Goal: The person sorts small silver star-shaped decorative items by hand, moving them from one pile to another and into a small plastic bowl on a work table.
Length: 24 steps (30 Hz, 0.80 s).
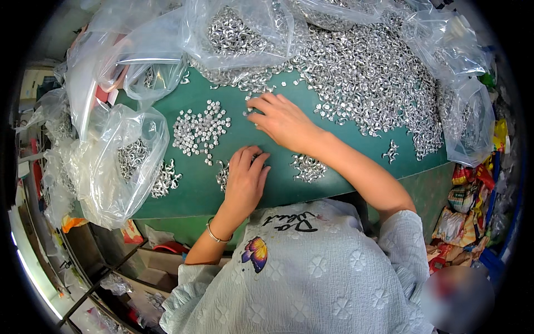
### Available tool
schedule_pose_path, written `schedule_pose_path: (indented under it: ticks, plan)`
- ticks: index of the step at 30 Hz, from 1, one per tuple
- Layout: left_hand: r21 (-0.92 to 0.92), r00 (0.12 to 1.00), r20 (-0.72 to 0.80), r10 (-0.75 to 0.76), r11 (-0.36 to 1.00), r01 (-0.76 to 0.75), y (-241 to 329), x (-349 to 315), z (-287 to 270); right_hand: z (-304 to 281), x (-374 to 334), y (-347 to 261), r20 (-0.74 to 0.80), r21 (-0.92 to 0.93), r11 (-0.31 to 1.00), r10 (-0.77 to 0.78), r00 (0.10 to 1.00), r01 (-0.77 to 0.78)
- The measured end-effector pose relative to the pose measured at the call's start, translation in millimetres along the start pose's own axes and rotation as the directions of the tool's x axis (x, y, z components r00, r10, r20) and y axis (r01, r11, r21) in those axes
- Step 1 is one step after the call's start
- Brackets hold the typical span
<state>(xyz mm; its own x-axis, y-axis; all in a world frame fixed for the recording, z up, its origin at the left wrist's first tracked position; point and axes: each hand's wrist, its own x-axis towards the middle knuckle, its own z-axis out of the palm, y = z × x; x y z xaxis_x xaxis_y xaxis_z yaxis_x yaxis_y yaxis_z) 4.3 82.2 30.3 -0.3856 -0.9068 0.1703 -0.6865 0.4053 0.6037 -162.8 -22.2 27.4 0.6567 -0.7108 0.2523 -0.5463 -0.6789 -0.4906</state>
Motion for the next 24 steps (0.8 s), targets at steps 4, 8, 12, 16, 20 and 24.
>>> schedule_pose_path:
  ticks: [4, 8, 12, 16, 20, 24]
  plan:
    - [0.036, 1.0, 0.002, -0.026, 0.999, 0.026, -1.1, -8.0, -9.6, -23.6, -27.7, 15.1, -0.044, 0.038, 0.999, 0.027, 0.999, -0.025]
    - [0.001, 0.997, -0.031, -0.077, 0.997, 0.077, 2.3, 8.8, -20.4, -30.6, -31.7, 13.7, -0.219, 0.011, 0.97, 0.24, 0.946, -0.244]
    - [0.086, 0.991, -0.12, -0.054, 0.994, 0.065, -19.7, 51.8, -17.6, -3.7, -20.7, -3.1, -0.082, -0.019, 0.959, 0.279, 0.957, -0.281]
    - [0.118, 0.978, -0.2, -0.06, 0.989, 0.085, -36.0, 62.4, -22.2, 9.8, -9.2, -7.4, -0.132, 0.254, 0.948, 0.232, 0.964, -0.193]
    - [-0.089, 0.996, 0.012, 0.084, 0.993, -0.082, -20.7, 67.0, -24.3, -7.4, 1.2, 14.5, -0.299, -0.06, 0.969, 0.212, 0.931, -0.24]
    - [0.093, 0.981, 0.03, 0.193, 0.976, -0.195, -36.2, 74.3, -6.9, -4.0, -6.2, 20.3, -0.205, -0.069, 0.966, 0.232, 0.951, -0.25]
